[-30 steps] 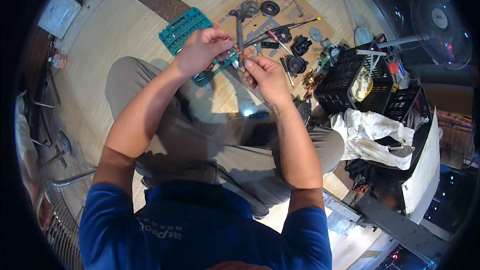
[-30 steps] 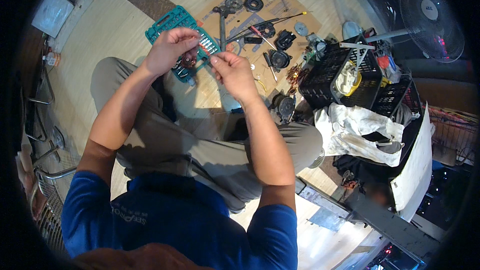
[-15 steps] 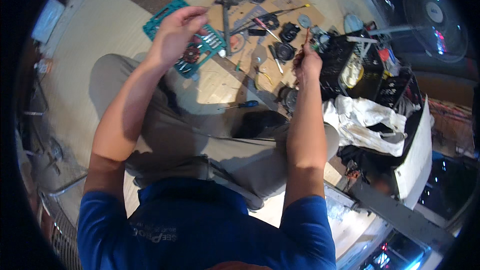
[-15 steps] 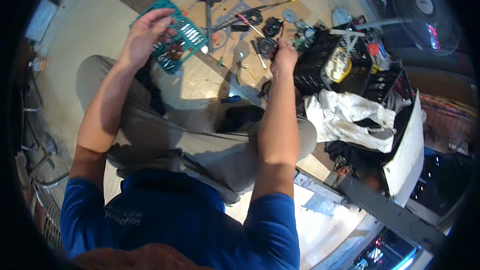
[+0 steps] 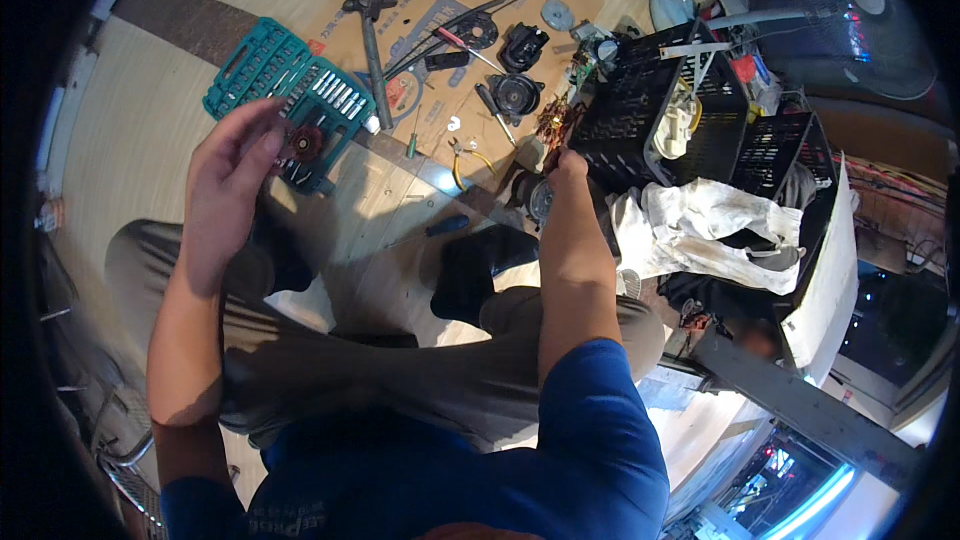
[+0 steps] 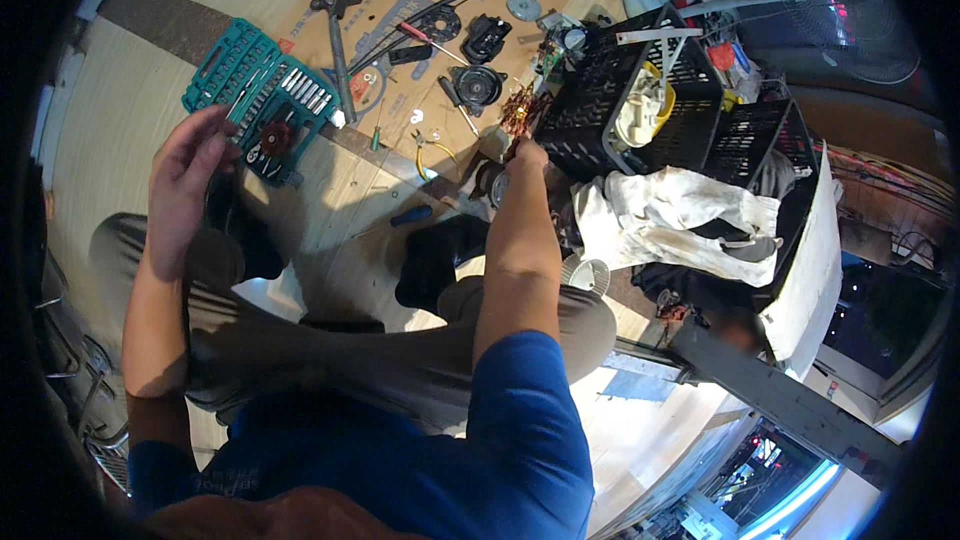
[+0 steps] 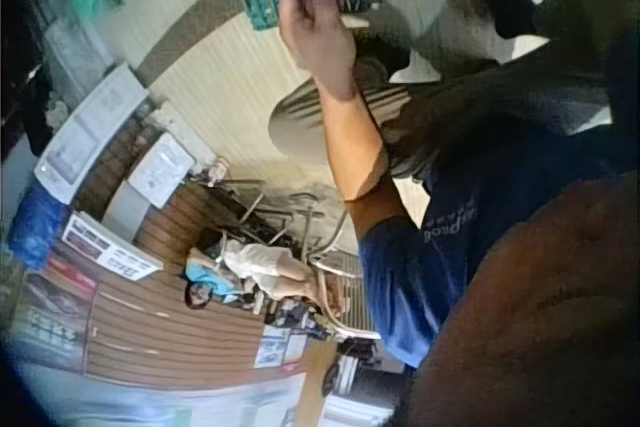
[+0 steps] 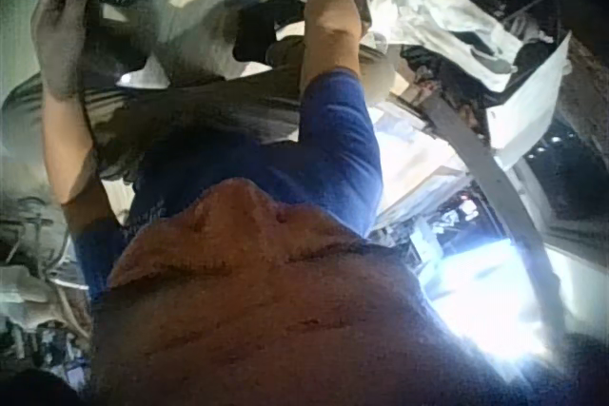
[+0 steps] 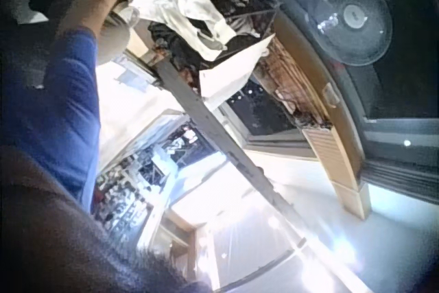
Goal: The person manipulates wires, a circuit board, and a copper coil component while sitting on the floor, using pliers to twist or cut wires.
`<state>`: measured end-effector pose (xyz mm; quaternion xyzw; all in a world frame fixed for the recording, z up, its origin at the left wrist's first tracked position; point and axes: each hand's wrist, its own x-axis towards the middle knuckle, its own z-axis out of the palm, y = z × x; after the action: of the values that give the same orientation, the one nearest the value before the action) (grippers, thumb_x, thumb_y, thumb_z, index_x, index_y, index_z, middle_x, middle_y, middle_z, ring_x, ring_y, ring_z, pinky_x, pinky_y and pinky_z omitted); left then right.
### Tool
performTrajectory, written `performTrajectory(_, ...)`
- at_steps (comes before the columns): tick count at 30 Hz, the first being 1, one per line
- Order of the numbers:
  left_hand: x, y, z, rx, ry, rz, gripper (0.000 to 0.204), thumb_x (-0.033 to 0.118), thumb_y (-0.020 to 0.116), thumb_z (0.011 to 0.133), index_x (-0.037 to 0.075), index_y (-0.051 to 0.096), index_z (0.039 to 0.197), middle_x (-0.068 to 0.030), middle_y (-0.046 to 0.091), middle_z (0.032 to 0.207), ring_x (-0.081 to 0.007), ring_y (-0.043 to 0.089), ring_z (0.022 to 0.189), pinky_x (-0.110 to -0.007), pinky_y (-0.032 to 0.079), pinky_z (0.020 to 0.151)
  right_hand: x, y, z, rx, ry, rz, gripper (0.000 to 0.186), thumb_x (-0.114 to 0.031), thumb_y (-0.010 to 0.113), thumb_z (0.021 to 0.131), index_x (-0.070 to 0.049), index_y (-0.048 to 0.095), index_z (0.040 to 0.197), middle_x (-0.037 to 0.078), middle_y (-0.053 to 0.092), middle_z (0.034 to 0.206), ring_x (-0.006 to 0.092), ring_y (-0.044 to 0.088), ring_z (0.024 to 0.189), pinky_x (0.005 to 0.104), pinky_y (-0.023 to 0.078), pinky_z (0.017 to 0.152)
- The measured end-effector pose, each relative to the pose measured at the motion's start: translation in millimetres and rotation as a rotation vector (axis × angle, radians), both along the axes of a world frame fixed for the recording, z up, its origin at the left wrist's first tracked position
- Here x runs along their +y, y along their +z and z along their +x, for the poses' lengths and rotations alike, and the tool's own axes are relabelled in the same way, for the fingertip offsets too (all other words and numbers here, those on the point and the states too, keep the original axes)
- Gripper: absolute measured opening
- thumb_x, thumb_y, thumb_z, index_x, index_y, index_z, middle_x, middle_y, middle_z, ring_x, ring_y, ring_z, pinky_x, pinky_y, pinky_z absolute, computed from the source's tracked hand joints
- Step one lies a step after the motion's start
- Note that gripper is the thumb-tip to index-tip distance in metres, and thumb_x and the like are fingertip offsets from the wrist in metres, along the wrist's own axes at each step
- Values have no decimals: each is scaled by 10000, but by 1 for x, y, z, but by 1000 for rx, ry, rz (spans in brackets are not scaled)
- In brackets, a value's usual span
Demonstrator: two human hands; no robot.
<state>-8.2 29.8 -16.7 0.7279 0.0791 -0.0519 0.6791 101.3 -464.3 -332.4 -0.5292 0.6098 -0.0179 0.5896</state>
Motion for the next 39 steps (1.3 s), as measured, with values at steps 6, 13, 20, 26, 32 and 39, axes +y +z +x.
performTrajectory(6,-9,-3,9,69,11,116,336,119,536,940,-8,515,1250,-56,603,1070,-131,571,896,-271,450,795,-22,-67,40,-86,41,128,119,-193,637,867,-91,645,928,65,647,849,224,603,710,381,496,610)
performTrajectory(13,11,-29,22,100,169,158,333,85,577,920,-19,531,1233,-67,621,1068,-109,564,929,-255,470,822,37,-40,56,-56,253,-296,136,-168,622,855,-34,644,858,74,640,752,168,579,615,323,467,486)
performTrajectory(20,65,-133,88,373,58,364,396,136,659,840,15,571,1207,-51,613,1017,-163,587,906,-311,486,781,228,-19,35,-524,972,-136,172,-147,613,857,-6,652,767,34,614,681,137,544,603,294,443,565)
performTrajectory(26,68,-261,53,359,-325,1115,785,131,767,642,79,435,1351,-253,460,1307,-421,482,1181,-427,424,982,333,-43,-37,-437,1733,-93,335,-321,619,866,7,666,818,83,637,655,161,602,551,305,478,518)
performTrajectory(32,62,-303,27,52,-273,1250,937,168,785,622,247,323,1433,-182,336,1379,-376,436,1201,-464,426,949,344,-17,-62,-8,1573,673,314,-302,549,930,-6,648,963,121,654,710,204,588,502,329,450,440)
performTrajectory(39,55,-303,46,31,-396,1180,741,119,713,638,143,448,1330,-203,446,1283,-377,466,1165,-431,417,979,336,23,-40,-45,1638,719,221,-256,570,925,-52,648,896,44,621,669,85,479,477,218,308,401)
